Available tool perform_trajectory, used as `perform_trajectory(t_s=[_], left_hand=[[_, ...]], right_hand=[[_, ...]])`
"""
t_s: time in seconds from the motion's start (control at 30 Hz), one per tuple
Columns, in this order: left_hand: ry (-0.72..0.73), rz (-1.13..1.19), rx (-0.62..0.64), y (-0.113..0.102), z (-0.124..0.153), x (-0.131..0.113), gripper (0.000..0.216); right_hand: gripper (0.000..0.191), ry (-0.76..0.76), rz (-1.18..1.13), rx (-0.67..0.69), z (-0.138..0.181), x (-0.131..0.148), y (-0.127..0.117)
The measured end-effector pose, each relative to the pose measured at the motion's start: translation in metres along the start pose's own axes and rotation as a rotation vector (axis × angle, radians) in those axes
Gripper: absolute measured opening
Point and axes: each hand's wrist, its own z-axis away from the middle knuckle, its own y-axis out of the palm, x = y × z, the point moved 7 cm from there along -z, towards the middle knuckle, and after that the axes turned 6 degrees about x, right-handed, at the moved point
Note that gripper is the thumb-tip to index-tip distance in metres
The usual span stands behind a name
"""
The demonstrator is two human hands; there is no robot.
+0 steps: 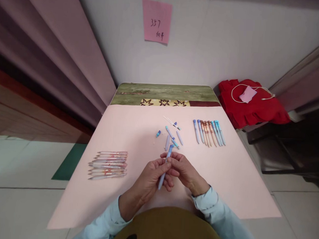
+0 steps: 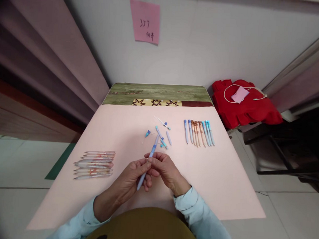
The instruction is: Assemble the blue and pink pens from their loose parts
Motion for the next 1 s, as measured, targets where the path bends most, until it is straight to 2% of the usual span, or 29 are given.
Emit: perform_trajectory(t_s=[0.13,0.3,0.43,0.67,0.87,0.93,1.0], left_hand=[[0.009,0.009,-0.002,-0.004,-0.001,0.000,0.034],[-0.006,0.030,0.019,-0.005,0.001,0.002,0.031],[-0.037,0.049,0.043,-0.003,0.001,0.007,0.031],[-0.051,0.088,0.064,-0.004,0.001,0.012,0.030],[-0.058,0.092,0.059,-0.004,0.002,0.014,0.034],[-0.070,0.080,0.063,-0.003,0.003,0.016,0.036],[-0.077,0.067,0.080,-0.003,0.003,0.016,0.039]], right_hand=[[0.051,-0.007,0.007,0.154,0.003,0.002,0.013],[0.043,-0.057,-0.004,-0.006,0.002,0.003,-0.001],[0.044,0.000,-0.061,0.054,0.000,-0.010,0.001],[0.045,-0.018,-0.072,0.080,0.001,-0.017,0.005],[0.047,-0.017,-0.133,0.284,0.007,-0.021,0.017],[0.043,-0.021,-0.134,0.263,0.007,-0.021,0.013],[0.037,-0.040,-0.112,0.181,0.006,-0.019,0.004]])
